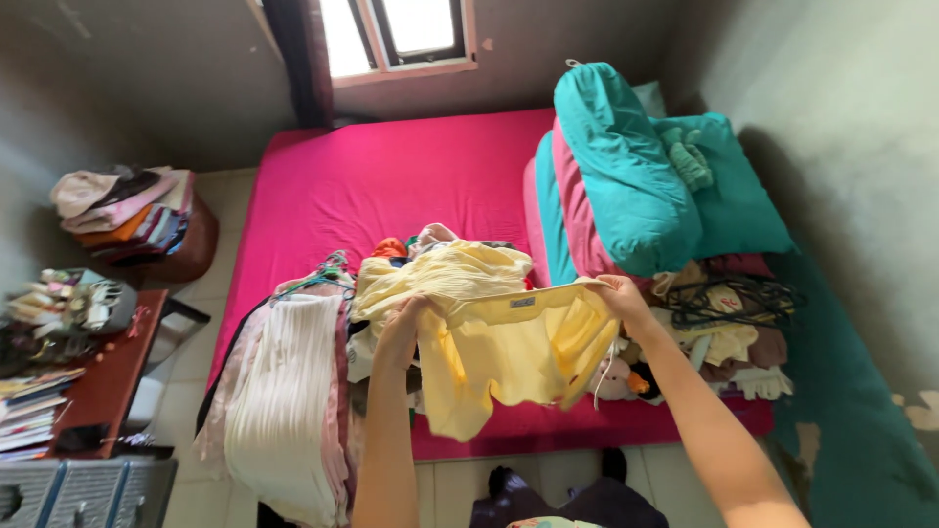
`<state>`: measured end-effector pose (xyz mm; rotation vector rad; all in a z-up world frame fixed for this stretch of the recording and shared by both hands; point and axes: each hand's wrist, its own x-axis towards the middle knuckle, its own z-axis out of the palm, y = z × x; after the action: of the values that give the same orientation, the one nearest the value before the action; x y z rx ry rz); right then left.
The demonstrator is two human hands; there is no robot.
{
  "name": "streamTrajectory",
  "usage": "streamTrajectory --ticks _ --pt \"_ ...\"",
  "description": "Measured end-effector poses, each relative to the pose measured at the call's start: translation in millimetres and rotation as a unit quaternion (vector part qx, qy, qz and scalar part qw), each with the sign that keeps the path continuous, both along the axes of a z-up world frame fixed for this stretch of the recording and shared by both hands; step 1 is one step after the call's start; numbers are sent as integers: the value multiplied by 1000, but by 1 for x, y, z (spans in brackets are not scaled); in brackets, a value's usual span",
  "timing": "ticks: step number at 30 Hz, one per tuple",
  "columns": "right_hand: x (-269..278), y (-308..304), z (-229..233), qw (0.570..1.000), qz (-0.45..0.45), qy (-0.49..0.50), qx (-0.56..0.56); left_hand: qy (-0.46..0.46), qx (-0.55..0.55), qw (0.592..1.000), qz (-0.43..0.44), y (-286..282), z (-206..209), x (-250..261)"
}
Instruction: Hanging various items of clothing onto hangers and placing them inside a closet.
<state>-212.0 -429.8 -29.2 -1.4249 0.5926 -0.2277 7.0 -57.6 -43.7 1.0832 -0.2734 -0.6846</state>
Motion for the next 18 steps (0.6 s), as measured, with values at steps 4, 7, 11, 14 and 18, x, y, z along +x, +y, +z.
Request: streamTrajectory --ticks 4,7,11,14,18 --pt "-20 -31 -11 999 -21 -19 37 36 33 999 3 -37 14 -17" --pt "-40 -69 -48 998 -5 -55 21 62 29 998 16 -68 12 -34" --pt "-57 -112 -69 997 70 -16 17 52 3 998 34 -120 17 -53" --pt "-58 -122 -45 997 63 -15 50 20 37 998 41 -181 21 -71" --pt "-21 -107 31 979 153 -128 32 -144 91 985 -10 -291 22 -105"
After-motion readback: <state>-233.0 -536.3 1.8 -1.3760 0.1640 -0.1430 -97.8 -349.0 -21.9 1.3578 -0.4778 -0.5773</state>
